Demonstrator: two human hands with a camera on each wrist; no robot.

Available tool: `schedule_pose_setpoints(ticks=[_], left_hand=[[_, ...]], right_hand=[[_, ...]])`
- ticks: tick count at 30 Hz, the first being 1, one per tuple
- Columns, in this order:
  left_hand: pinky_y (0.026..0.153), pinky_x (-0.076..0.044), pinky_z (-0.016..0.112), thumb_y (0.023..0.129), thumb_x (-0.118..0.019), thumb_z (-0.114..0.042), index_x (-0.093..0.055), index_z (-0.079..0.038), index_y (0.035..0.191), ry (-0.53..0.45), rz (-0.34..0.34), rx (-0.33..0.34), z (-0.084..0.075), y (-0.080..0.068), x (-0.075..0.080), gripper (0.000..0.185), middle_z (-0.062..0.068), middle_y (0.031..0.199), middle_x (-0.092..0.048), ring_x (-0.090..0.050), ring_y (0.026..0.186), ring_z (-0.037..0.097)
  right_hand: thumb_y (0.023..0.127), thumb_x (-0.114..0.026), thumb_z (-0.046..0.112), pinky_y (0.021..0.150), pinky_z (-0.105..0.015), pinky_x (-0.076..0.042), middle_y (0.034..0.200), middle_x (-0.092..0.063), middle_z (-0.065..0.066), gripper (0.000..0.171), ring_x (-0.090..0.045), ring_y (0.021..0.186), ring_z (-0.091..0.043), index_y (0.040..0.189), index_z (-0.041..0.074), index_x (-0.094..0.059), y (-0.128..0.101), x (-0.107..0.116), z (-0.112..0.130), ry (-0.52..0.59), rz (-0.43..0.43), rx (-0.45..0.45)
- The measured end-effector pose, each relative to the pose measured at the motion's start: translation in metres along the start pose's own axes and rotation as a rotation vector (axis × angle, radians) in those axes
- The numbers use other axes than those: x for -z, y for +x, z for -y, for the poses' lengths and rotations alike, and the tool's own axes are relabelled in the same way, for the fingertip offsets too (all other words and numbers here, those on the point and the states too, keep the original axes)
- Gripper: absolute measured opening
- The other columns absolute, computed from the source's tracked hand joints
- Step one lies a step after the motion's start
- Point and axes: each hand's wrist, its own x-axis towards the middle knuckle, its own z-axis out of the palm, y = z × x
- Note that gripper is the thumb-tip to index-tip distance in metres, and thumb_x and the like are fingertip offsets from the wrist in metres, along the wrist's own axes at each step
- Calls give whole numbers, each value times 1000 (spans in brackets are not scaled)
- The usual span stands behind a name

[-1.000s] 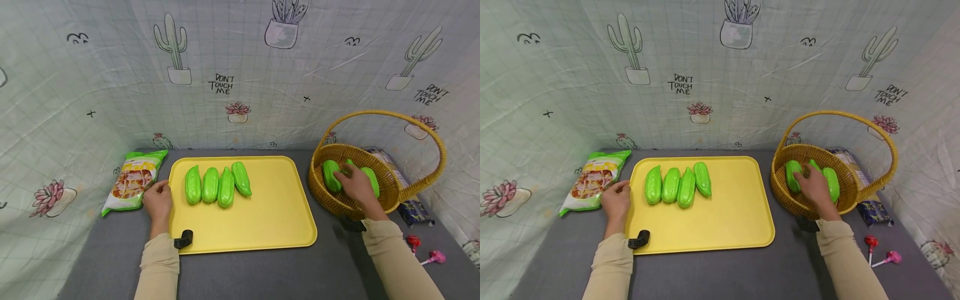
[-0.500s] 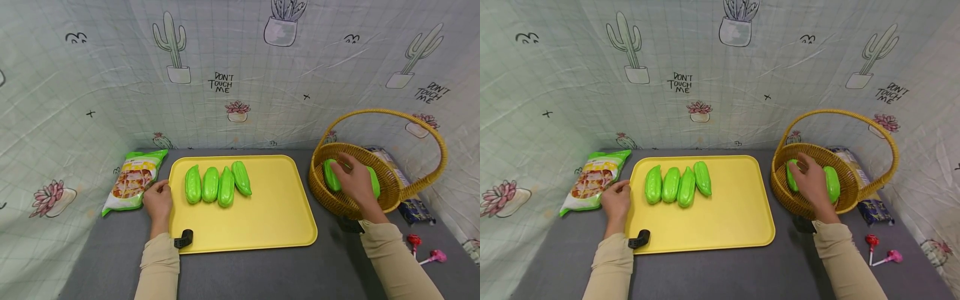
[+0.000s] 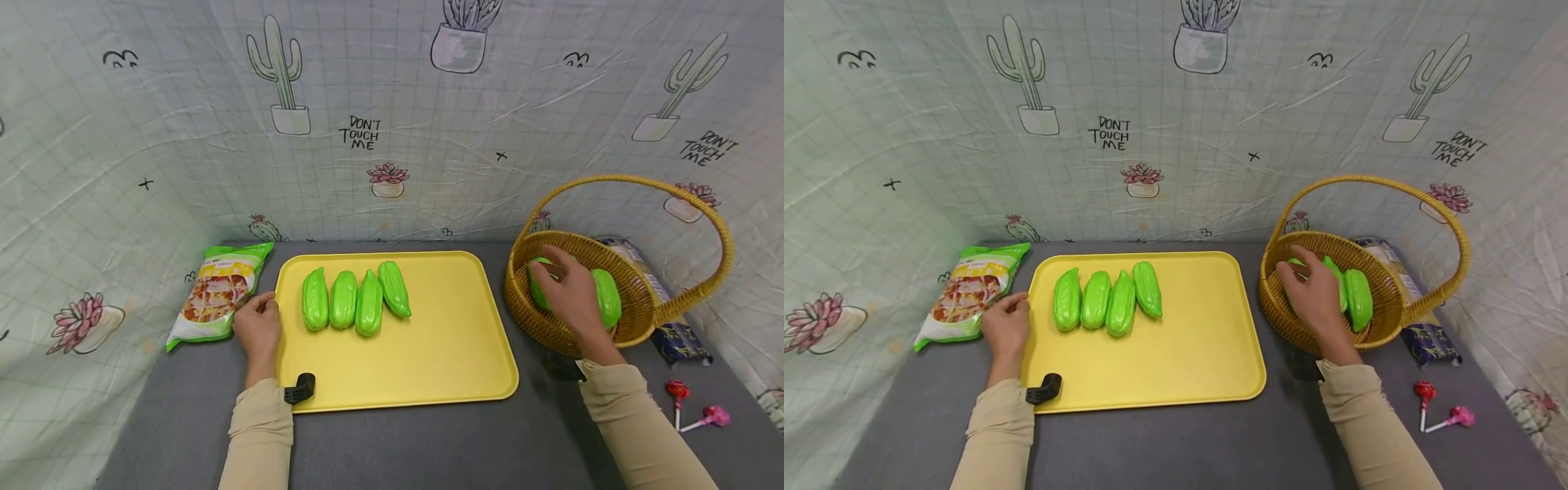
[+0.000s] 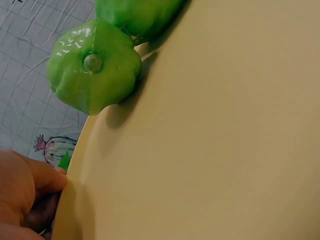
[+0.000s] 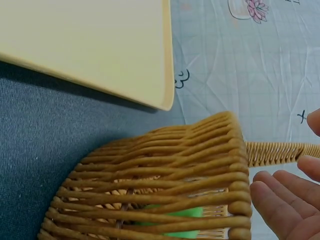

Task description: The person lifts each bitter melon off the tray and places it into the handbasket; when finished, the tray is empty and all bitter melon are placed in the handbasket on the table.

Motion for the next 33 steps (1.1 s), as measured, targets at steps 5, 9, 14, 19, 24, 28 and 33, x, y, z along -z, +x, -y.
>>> schedule_pose_setpoints(ticks=[5, 9, 14, 19, 24, 28, 33], left_hand=[[91, -52, 49, 101, -53, -11, -75, 2, 117, -9, 2, -1, 0, 0, 0, 30, 26, 118, -72, -67, 108, 39], [91, -52, 49, 100, -53, -10, -75, 2, 116, -9, -2, -7, 1, 0, -1, 30, 26, 117, -72, -67, 107, 39], [91, -51, 48, 100, -53, -11, -75, 2, 117, -4, -2, 0, 2, 1, -1, 30, 25, 118, -73, -67, 108, 38], [93, -51, 50, 100, -53, -11, -75, 2, 117, -4, 0, 1, 2, 1, -1, 30, 25, 118, -72, -67, 109, 39], [95, -51, 51, 101, -53, -11, -74, 2, 118, -7, 9, 6, 1, 0, 0, 30, 26, 120, -71, -66, 111, 39], [95, -51, 52, 101, -53, -12, -74, 2, 119, -7, 12, 13, 1, 0, 1, 31, 26, 121, -71, -66, 111, 39], [95, -51, 51, 101, -53, -11, -74, 2, 119, -6, 11, 13, 1, 0, 1, 31, 26, 121, -71, -66, 112, 39]], right_hand=[[105, -53, 38, 94, -56, -52, 154, -49, -23, 60, -59, 129, -44, 154, 4, -44, -1, -1, 4, -19, -4, 38], [105, -55, 36, 96, -59, -52, 154, -48, -24, 60, -58, 129, -45, 154, 3, -44, -1, -5, 8, -6, 1, 61], [105, -55, 35, 96, -61, -53, 154, -48, -24, 59, -57, 131, -46, 153, 2, -44, 0, -10, 10, 9, 10, 66], [105, -54, 37, 95, -62, -53, 154, -48, -24, 61, -56, 133, -46, 154, 3, -43, 0, -15, 15, 32, 27, 48], [105, -54, 39, 93, -61, -54, 151, -51, -25, 60, -58, 130, -45, 153, 4, -44, 0, -18, 18, 31, 37, 51], [104, -56, 36, 91, -61, -55, 146, -55, -27, 58, -62, 125, -44, 152, 4, -47, 0, -22, 19, 16, 23, 75], [104, -56, 36, 92, -62, -54, 147, -55, -27, 59, -62, 125, -45, 153, 4, -45, 1, -25, 20, 17, 32, 80]])
